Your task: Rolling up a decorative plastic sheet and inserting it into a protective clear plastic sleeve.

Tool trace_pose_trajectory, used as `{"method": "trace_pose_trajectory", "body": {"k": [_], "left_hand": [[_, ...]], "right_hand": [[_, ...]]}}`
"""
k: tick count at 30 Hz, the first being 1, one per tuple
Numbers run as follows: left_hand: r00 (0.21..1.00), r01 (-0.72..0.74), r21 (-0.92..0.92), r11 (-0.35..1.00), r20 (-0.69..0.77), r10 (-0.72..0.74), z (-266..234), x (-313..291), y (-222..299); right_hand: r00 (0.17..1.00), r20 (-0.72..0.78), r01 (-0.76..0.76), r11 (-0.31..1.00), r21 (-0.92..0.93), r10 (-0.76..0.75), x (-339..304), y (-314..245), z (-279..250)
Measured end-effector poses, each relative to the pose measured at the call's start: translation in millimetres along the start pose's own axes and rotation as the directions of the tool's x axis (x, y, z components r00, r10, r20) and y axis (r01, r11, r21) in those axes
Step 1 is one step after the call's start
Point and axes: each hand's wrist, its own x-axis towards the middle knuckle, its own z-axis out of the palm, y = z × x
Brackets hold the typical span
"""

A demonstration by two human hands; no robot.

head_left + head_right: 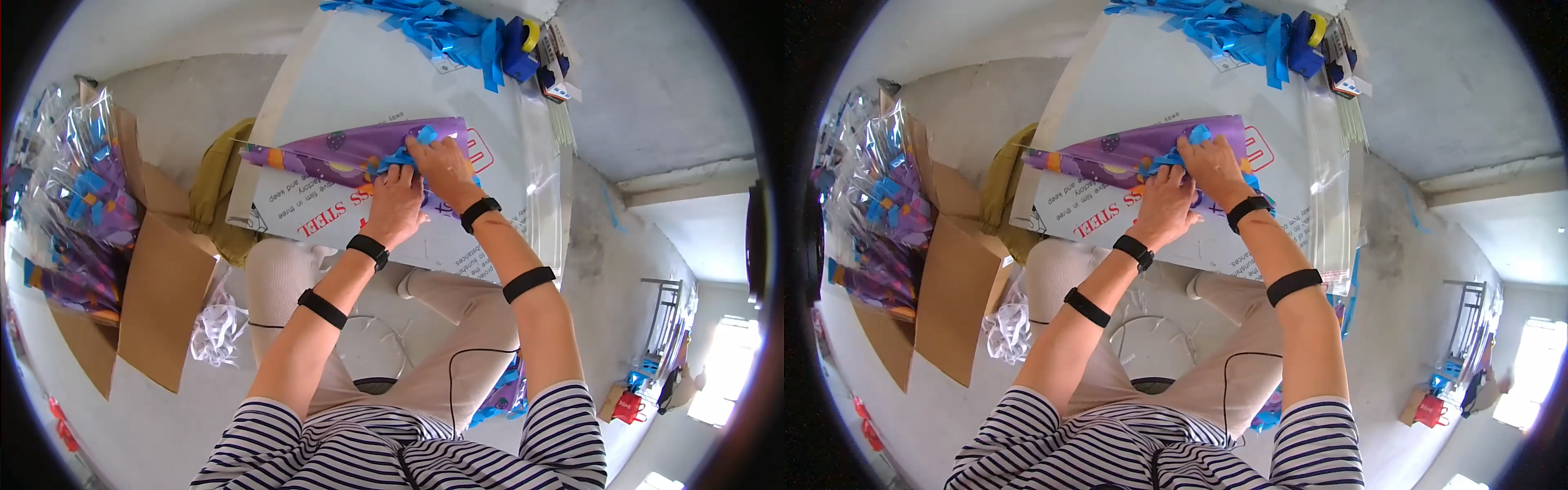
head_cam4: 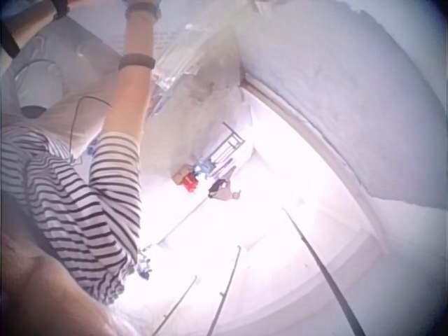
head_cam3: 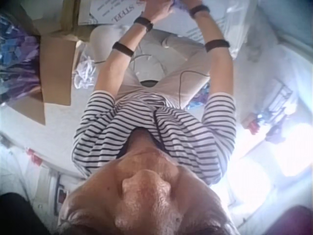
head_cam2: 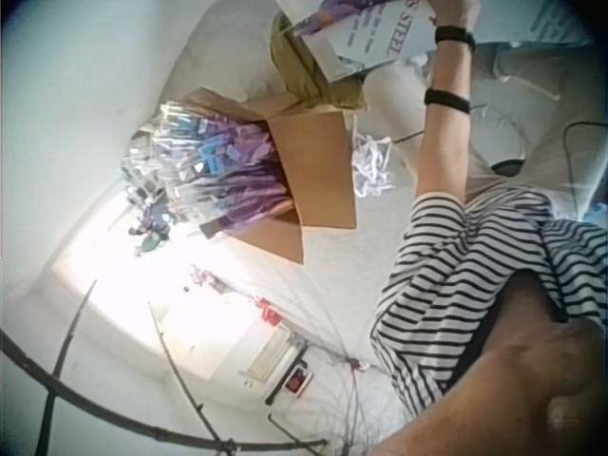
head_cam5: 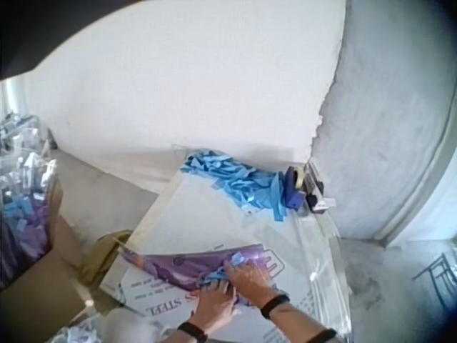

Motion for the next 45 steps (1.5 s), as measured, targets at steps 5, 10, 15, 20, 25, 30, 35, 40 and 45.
{"method": "trace_pose_trajectory", "body": {"k": [5,10,15,20,25,30,35,40,45], "left_hand": [[1.0,0.017,0.007,1.0,0.022,-0.017,-3.0,-1.2,-0.1],[0.999,-0.004,-0.011,1.0,-0.051,0.003,-0.7,-0.8,-0.1],[1.0,0.001,-0.022,1.0,-0.018,-0.001,-1.9,-0.1,-0.7],[1.0,0.007,-0.034,0.999,-0.019,-0.007,-5.6,-1.8,-2.5],[0.999,-0.044,0.057,0.997,-0.003,0.044,6.4,-1.6,-11.6],[0.997,0.047,0.056,0.997,0.066,-0.051,1.5,-0.4,-1.5],[0.999,0.043,0.009,0.999,-0.015,-0.043,5.0,-2.8,0.0],[0.982,-0.007,-0.062,0.998,-0.191,-0.005,38.1,-1.1,-13.7],[0.96,-0.005,-0.082,0.997,-0.278,-0.018,33.7,-4.7,-9.9]], "right_hand": [[1.0,-0.002,0.0,0.999,0.038,0.0,-5.8,0.3,-4.6],[0.954,-0.125,-0.228,0.934,0.276,0.271,-6.4,3.8,-0.5],[0.925,-0.107,-0.309,0.886,0.345,0.364,-8.4,21.8,-4.6],[0.748,0.106,-0.598,0.595,0.537,0.656,48.6,5.8,-67.4],[0.923,-0.289,0.27,0.963,0.008,-0.256,151.1,-8.3,-125.8],[0.919,-0.238,0.393,0.773,0.498,-0.315,231.1,-84.9,-132.2],[0.933,0.136,0.2,0.793,0.576,-0.333,254.0,-123.0,-121.6],[0.826,0.506,-0.238,0.66,0.713,-0.248,249.7,-155.0,-101.6],[0.887,0.274,0.138,0.779,0.612,-0.372,238.6,-149.0,-80.1]]}}
